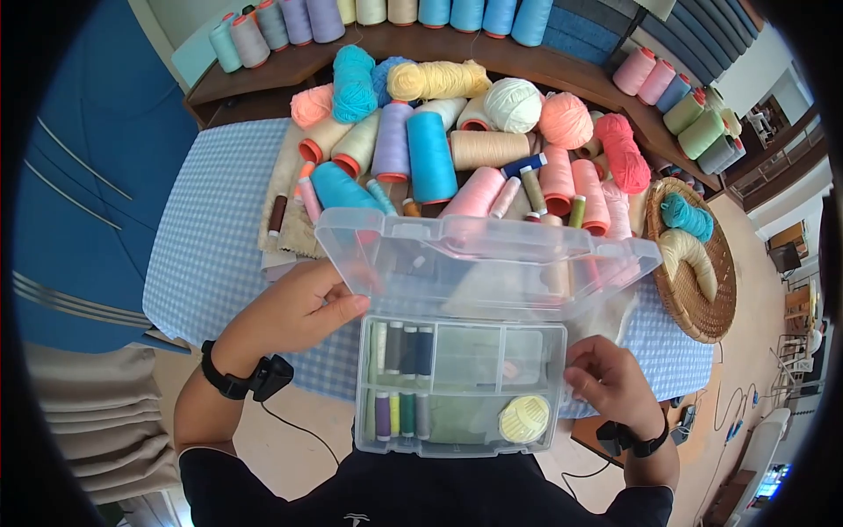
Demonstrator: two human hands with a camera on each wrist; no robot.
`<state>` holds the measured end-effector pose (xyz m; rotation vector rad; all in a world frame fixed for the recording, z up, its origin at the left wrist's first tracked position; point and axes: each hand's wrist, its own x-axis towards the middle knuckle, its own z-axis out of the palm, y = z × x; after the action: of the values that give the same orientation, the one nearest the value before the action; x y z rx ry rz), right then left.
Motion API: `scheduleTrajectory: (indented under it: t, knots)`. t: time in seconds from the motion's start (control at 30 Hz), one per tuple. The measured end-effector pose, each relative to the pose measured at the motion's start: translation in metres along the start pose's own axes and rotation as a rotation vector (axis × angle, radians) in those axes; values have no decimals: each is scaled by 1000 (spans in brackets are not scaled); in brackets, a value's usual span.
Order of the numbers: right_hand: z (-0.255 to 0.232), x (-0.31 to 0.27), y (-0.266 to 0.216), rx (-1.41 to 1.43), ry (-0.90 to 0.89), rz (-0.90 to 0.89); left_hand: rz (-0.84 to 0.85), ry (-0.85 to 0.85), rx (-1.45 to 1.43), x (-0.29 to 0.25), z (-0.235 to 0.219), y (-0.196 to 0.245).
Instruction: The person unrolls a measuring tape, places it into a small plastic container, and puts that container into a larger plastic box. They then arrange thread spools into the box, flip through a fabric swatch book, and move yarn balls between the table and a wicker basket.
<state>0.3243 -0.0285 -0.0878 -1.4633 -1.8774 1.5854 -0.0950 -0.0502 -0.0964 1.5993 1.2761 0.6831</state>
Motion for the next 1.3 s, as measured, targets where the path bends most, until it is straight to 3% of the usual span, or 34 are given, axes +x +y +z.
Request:
scheduleTrajectory:
  t: [0.03,0.17,0.23,0.3,0.37,0.4,0.43,0.47,0.6,0.63,0.7,0.83,0.93,1.0,1.1,1.17,1.23,1.27,1.3]
  knots:
    - [-4,1,-3,-112,58,-57,16,23,10,1,0,2]
    - [-25,16,-17,-69,252,-133,-25,57,-16,3,1,9]
    - [-40,31,-31,-84,335,-132,79,39,95,4,-3,1]
    - [-56,49,-32,-379,418,-373,189,26,203,7,-7,-2]
    - [-66,59,-47,-365,343,-312,323,-39,179,10,-8,0]
    - [-67,66,-53,-369,349,-306,292,-41,213,10,-8,-1]
    - [-66,73,-59,-469,329,-414,297,-45,209,10,-7,1]
    - [-66,79,-64,-569,305,-522,252,-33,191,9,-6,3]
    - [-65,114,-58,-759,245,-673,142,52,133,7,-3,-3]
    - [-66,125,-60,-1008,157,-827,131,46,122,8,-1,-4]
    - [-67,148,-45,-1062,134,-711,10,122,-29,11,3,-4]
    - [-59,137,-50,-1014,210,-640,12,114,-76,14,3,-10]
    - [-63,127,-46,-887,313,-777,12,119,-118,16,5,-9]
    - [-60,120,-50,-630,310,-642,2,110,-111,16,4,-9]
    - [-83,110,-47,-746,450,-713,22,121,-140,17,6,-14]
    - [-85,90,-51,-259,543,-654,49,152,-185,16,8,-16]
    - [-86,59,-68,-115,549,-636,9,151,-183,15,6,-11]
    - [-83,43,-75,36,429,-603,7,153,-184,14,6,-10]
    - [-81,39,-77,37,431,-603,6,146,-169,15,5,-9]
